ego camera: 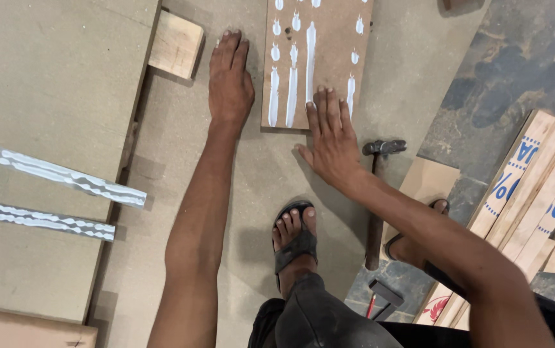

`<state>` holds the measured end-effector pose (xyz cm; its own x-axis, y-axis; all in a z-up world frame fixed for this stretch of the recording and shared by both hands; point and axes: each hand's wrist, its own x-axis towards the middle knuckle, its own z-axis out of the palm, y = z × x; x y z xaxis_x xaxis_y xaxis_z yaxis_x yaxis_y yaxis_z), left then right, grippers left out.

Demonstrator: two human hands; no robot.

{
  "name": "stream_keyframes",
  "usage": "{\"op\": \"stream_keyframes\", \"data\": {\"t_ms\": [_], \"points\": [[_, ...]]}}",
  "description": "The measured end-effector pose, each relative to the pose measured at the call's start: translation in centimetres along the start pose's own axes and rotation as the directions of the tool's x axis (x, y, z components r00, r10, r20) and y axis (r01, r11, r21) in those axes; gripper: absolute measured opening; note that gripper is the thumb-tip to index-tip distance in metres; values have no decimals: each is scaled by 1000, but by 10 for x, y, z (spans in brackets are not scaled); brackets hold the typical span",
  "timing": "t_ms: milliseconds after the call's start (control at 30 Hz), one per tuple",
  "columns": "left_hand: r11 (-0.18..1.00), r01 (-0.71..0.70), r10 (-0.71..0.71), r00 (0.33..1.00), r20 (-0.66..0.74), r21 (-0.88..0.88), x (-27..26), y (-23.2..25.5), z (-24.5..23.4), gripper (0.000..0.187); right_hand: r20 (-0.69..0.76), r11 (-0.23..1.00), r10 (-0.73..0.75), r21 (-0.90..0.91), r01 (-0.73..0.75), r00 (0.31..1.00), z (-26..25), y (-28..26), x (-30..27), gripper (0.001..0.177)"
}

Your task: The person applies white glue from a container onto several thin wooden strips and a small rectangular wooden panel, spreading the glue with their fingers across the surfaces while working on the workshop floor.

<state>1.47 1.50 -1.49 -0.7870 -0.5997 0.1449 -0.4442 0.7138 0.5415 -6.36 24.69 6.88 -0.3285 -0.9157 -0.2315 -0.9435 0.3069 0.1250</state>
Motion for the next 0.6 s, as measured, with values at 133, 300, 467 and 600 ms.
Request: {"op": "stream_keyframes", "data": {"t_ms": [133, 300, 467, 600], "points": [[1000, 12, -12, 1000, 2, -1, -4, 1, 1, 55, 193, 890, -127, -412, 198, 973, -14, -6, -15, 90], [1000, 11, -11, 1000, -11, 0, -9, 6, 0, 54, 15, 976, -216, 20, 216, 976, -4, 21, -23, 73], [997, -35, 31, 997, -70, -68, -11, 6, -4, 46, -304, 878, 378, 416, -236, 874, 24, 177, 18, 67], [996, -65, 59, 994, -91, -64, -3, 18, -9, 44, -233, 758, 588, 492, -428, 774, 14, 297, 48, 65]]}}
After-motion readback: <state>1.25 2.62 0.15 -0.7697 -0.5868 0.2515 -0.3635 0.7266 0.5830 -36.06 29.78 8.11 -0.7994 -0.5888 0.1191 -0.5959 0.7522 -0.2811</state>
